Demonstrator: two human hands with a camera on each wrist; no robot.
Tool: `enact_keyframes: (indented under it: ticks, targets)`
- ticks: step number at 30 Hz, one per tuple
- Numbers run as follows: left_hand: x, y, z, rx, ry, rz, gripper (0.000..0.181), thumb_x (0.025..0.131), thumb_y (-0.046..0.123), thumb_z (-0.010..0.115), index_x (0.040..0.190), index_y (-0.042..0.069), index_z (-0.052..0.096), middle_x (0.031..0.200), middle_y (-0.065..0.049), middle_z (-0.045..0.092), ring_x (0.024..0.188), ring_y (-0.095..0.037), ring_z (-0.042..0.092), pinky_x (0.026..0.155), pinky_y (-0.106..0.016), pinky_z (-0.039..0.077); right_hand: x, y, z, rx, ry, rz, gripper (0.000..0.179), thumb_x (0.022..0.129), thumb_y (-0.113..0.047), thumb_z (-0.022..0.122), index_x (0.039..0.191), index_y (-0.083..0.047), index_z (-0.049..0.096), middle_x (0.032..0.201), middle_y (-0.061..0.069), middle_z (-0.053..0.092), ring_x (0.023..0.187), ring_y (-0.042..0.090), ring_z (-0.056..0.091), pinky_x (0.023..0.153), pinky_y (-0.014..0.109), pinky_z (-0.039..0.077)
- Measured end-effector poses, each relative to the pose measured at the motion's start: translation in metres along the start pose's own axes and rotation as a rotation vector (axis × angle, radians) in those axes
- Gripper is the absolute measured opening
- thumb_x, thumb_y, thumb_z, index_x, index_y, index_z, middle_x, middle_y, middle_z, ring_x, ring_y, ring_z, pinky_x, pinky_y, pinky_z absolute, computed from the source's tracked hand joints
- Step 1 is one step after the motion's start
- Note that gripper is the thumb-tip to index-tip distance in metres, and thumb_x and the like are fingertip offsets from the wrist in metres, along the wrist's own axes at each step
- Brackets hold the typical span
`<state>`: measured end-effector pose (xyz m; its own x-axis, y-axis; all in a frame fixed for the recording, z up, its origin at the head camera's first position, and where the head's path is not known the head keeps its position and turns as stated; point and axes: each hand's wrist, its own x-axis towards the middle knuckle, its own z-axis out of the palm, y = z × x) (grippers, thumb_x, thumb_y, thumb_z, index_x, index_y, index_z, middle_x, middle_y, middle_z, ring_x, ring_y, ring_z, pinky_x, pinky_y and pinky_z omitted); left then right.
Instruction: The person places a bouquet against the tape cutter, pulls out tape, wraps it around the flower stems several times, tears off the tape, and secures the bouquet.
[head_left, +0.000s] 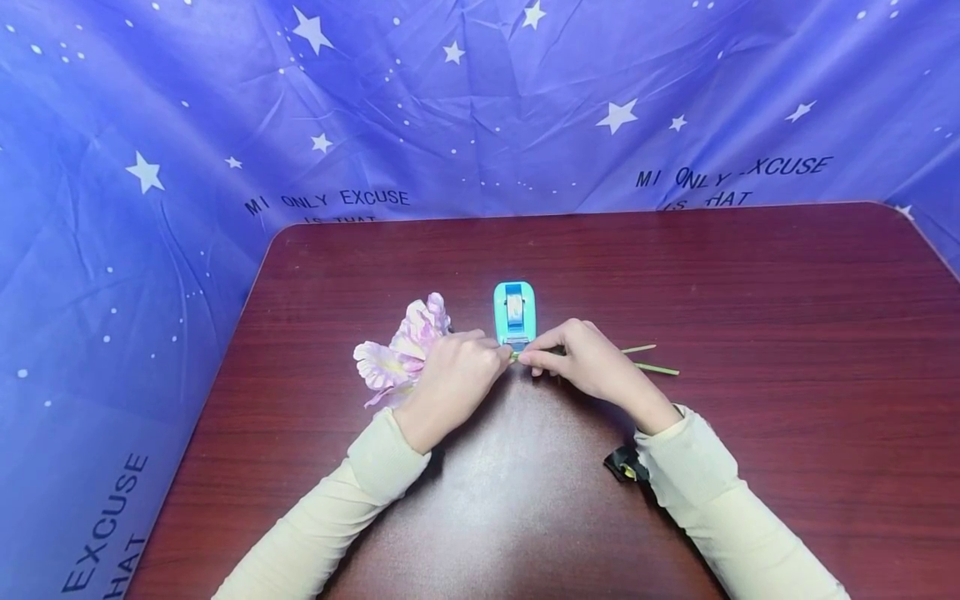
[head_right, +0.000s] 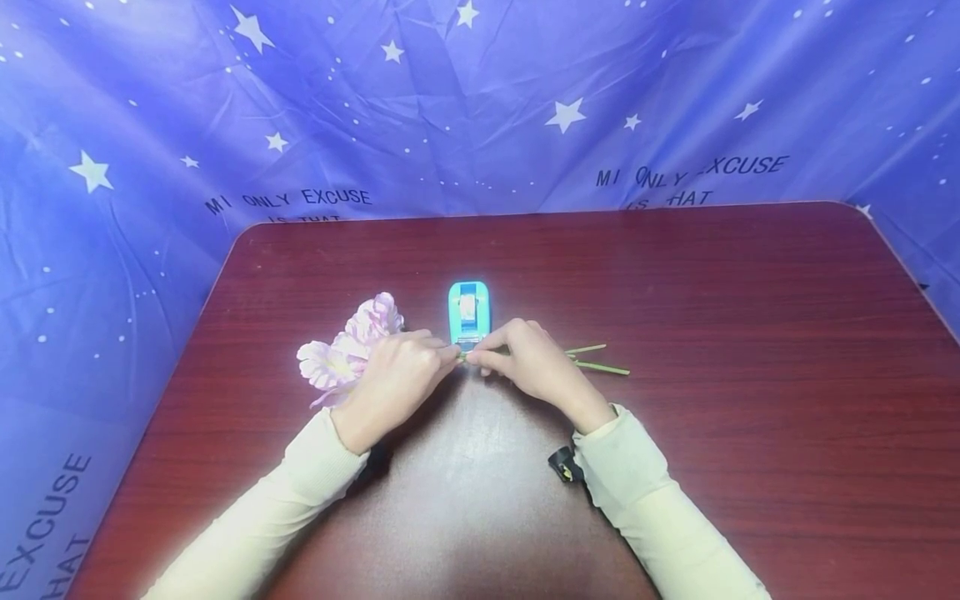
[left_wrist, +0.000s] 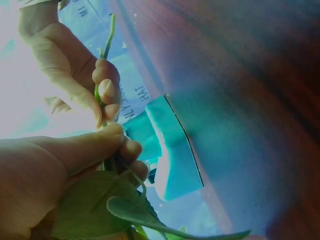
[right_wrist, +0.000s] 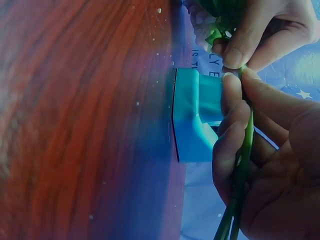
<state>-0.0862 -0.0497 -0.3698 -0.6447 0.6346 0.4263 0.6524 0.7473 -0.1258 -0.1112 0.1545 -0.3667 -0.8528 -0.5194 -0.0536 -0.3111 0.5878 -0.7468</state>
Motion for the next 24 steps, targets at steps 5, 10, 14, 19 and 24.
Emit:
enact_keyframes:
  ticks: [5,10,14,19,24]
  targets:
    - [-0.0002,-0.0004,0.0007,-0.003,0.01,-0.001,0.022,0.086,0.003,0.066,0.07,0.019,0.067,0.055,0.006,0.057,0.055,-0.014,0.055,0.049,-0.027,0.043,0.001,0.0003,0.0001,0.034,-0.01,0.017,0.015,0.095,-0.021,0.067,0.09,-0.011,0.079,0.07,-0.001,0.071,0.058,0.013,0.056,0.055,0.024,0.046]
    - [-0.0007,-0.0004,0.0008,-0.007,0.006,-0.002,0.023,0.085,0.003,0.066,0.069,0.019,0.067,0.055,0.006,0.057,0.056,-0.014,0.055,0.049,-0.027,0.043,0.0016,0.0012,0.0004,0.054,-0.008,0.038,0.014,0.093,-0.021,0.069,0.089,-0.012,0.079,0.07,0.0,0.071,0.057,0.012,0.055,0.054,0.024,0.046]
    - [-0.0005,-0.0004,0.0011,-0.005,-0.01,-0.009,0.024,0.086,0.004,0.066,0.068,0.019,0.066,0.055,0.006,0.056,0.055,-0.014,0.055,0.049,-0.027,0.043,0.0017,0.0013,0.0009,0.053,0.0,0.043,0.015,0.093,-0.022,0.07,0.087,-0.013,0.079,0.07,0.0,0.071,0.057,0.011,0.054,0.054,0.024,0.045]
    - [0.0004,0.0005,0.0013,-0.022,-0.033,-0.033,0.026,0.091,0.01,0.066,0.067,0.019,0.065,0.055,0.006,0.056,0.055,-0.013,0.055,0.048,-0.027,0.043,0.0014,0.0012,0.0015,0.049,0.009,0.047,0.014,0.092,-0.022,0.07,0.088,-0.013,0.08,0.07,0.0,0.071,0.057,0.01,0.055,0.055,0.024,0.046]
    - [0.0011,0.0014,-0.0001,-0.057,-0.066,-0.067,0.024,0.092,0.019,0.068,0.068,0.019,0.066,0.058,0.006,0.059,0.056,-0.014,0.058,0.049,-0.028,0.046,0.0016,0.0005,0.003,0.054,0.01,0.054,0.014,0.092,-0.022,0.07,0.091,-0.012,0.08,0.071,0.0,0.072,0.057,0.011,0.055,0.055,0.024,0.046]
